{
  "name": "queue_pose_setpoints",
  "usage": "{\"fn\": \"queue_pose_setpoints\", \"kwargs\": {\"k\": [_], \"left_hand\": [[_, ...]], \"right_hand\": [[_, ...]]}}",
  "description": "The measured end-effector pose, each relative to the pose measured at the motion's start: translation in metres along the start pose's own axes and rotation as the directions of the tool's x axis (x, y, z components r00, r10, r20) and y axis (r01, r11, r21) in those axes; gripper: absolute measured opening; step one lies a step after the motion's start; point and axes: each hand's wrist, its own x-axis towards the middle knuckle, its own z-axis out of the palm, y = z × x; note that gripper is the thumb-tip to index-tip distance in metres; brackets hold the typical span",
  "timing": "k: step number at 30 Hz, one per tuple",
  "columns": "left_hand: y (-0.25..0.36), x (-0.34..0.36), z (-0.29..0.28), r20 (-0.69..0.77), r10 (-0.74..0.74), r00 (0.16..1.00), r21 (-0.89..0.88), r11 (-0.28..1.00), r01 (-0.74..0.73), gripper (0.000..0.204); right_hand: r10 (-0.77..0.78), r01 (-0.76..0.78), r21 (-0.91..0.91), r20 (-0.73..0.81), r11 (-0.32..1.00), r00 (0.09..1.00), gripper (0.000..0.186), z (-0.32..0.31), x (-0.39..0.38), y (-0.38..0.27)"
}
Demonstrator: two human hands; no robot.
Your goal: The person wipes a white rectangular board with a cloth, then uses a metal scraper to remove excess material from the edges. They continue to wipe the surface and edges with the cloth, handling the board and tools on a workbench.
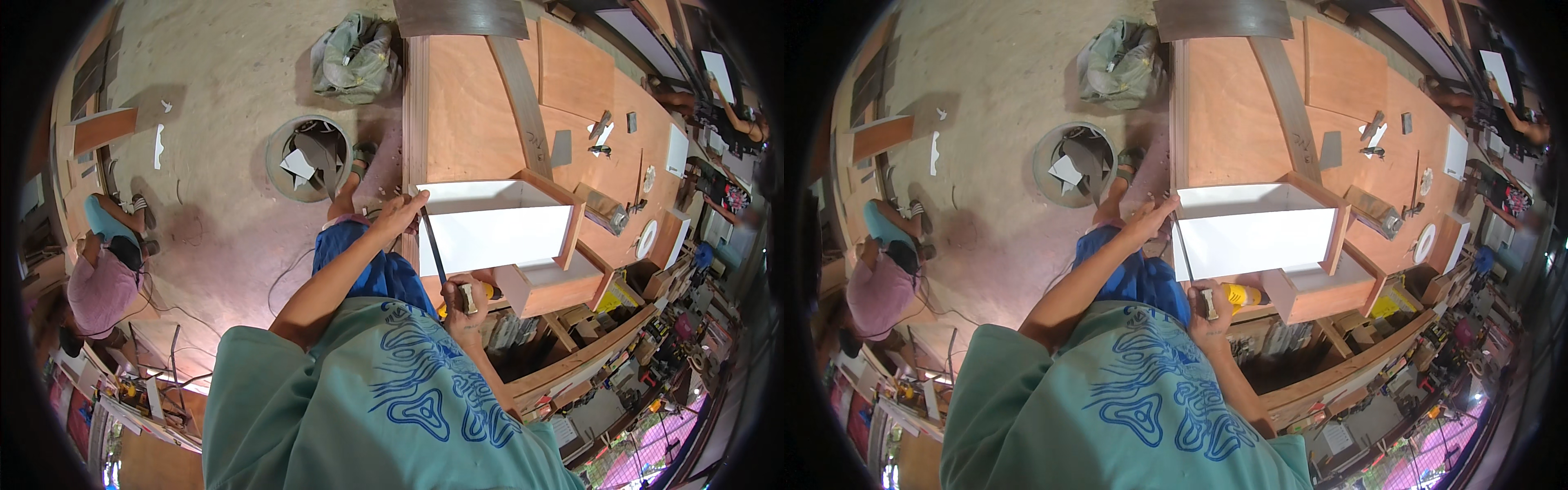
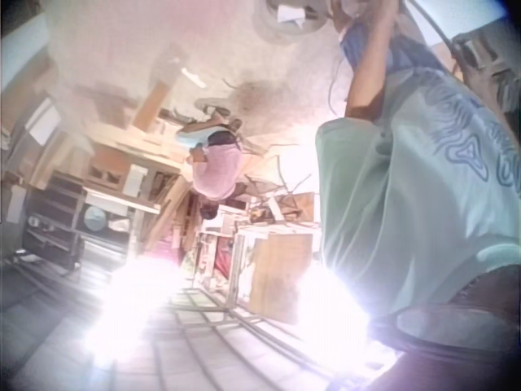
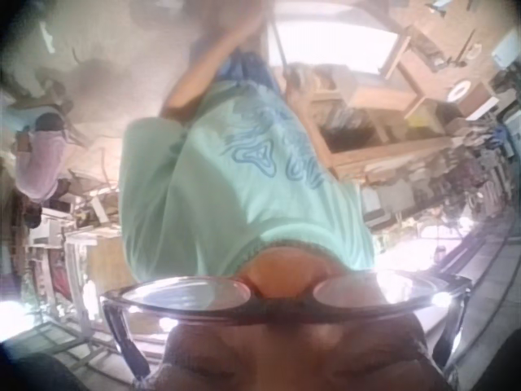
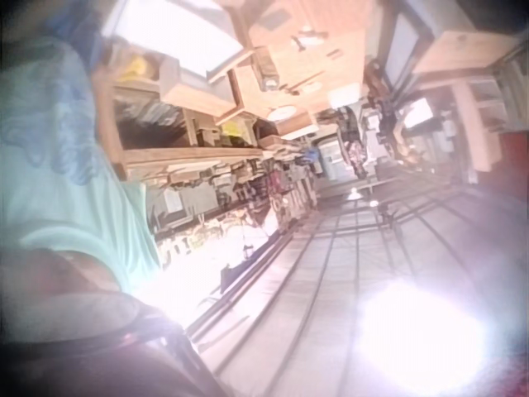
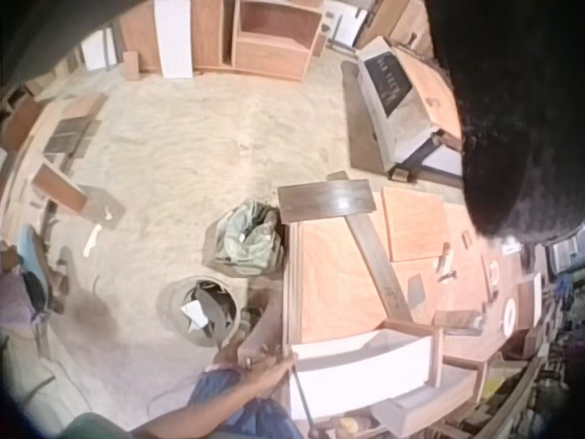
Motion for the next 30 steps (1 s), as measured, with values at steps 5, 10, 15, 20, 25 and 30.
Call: {"fn": "queue_pose_setpoints", "kwargs": {"k": [5,10,15,20,25,30], "left_hand": [[0.008,-0.007,-0.005,0.109,-0.038,0.993,-0.042,0.998,0.042,0.058],[-0.005,-0.001,-0.006,0.193,-0.043,0.98,-0.203,0.976,0.083,0.062],[-0.003,0.001,-0.007,0.186,-0.007,0.983,-0.098,0.995,0.025,0.064],[0.012,-0.004,-0.007,0.165,-0.045,0.985,0.041,0.998,0.039,0.064],[0.011,-0.002,-0.008,0.175,-0.006,0.984,0.058,0.998,-0.004,0.063],[0.007,0.004,-0.006,0.138,-0.021,0.99,0.125,0.992,0.003,0.068]], "right_hand": [[-0.107,0.118,-0.101,0.11,0.988,0.988,0.018,-0.006,0.004,-0.008],[-0.191,0.248,-0.191,0.275,0.95,0.942,0.031,-0.008,0.01,-0.024],[-0.177,0.216,-0.187,0.205,0.958,0.963,0.029,-0.003,0.012,-0.03],[-0.093,0.103,-0.09,0.11,0.991,0.99,0.021,-0.001,0.011,-0.031],[-0.104,0.12,-0.169,0.098,0.978,0.99,0.02,0.005,0.009,-0.033],[-0.116,0.131,-0.147,0.103,0.98,0.988,0.02,0.008,0.008,-0.03]]}}
